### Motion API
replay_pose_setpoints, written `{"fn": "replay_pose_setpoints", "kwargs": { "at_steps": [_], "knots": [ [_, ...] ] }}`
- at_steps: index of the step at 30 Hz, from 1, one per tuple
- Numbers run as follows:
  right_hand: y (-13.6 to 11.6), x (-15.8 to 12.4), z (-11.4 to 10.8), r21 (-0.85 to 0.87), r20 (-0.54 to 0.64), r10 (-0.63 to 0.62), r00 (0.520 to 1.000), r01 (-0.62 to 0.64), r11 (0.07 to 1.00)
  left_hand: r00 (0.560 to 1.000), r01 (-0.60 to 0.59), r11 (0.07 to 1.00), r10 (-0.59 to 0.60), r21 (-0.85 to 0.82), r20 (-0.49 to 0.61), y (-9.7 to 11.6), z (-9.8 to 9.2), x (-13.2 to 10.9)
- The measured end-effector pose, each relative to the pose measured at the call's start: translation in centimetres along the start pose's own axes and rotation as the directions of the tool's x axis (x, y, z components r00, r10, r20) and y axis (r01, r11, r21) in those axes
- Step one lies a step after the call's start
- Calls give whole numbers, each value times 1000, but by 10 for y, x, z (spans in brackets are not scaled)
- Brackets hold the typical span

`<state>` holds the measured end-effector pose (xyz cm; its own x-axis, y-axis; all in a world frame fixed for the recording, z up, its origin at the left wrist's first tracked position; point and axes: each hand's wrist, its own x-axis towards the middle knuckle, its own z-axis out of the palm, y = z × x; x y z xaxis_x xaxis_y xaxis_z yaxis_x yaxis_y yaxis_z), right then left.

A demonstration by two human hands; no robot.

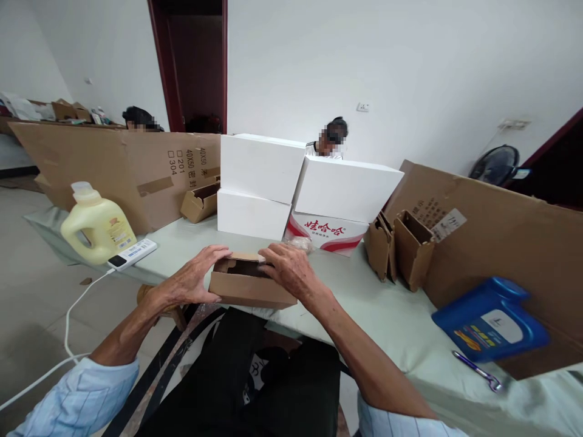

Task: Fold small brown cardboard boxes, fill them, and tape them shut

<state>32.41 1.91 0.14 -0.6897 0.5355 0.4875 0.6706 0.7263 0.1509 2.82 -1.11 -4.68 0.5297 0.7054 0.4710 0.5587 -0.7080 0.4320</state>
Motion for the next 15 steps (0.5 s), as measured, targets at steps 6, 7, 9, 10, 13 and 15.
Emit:
{"fn": "replay_pose_setpoints", "kwargs": {
  "at_steps": [6, 7, 9, 10, 13, 15],
  "knots": [
    [-2, -5, 4, 295, -213, 2, 977, 62, 954, 998, 13, 1000, -12, -4, 54, -1, -4, 1],
    [-3, -5, 5, 351, -225, 30, 974, 52, 935, 998, 14, 1000, -14, 1, 60, -1, -3, 0],
    [-4, -4, 7, 468, -229, 93, 969, 26, 883, 997, 11, 1000, -13, 22, 73, -2, -1, -2],
    [-5, -4, 8, 523, -222, 128, 967, 7, 852, 997, 7, 999, -10, 37, 80, -3, 0, -3],
    [-5, -4, 9, 656, -163, 290, 943, -117, 746, 995, -11, 997, 4, 76, 97, -3, 3, -5],
    [-2, -5, 8, 729, -118, 441, 890, -224, 647, 994, -18, 997, 10, 77, 107, -3, 3, -5]
  ]
}}
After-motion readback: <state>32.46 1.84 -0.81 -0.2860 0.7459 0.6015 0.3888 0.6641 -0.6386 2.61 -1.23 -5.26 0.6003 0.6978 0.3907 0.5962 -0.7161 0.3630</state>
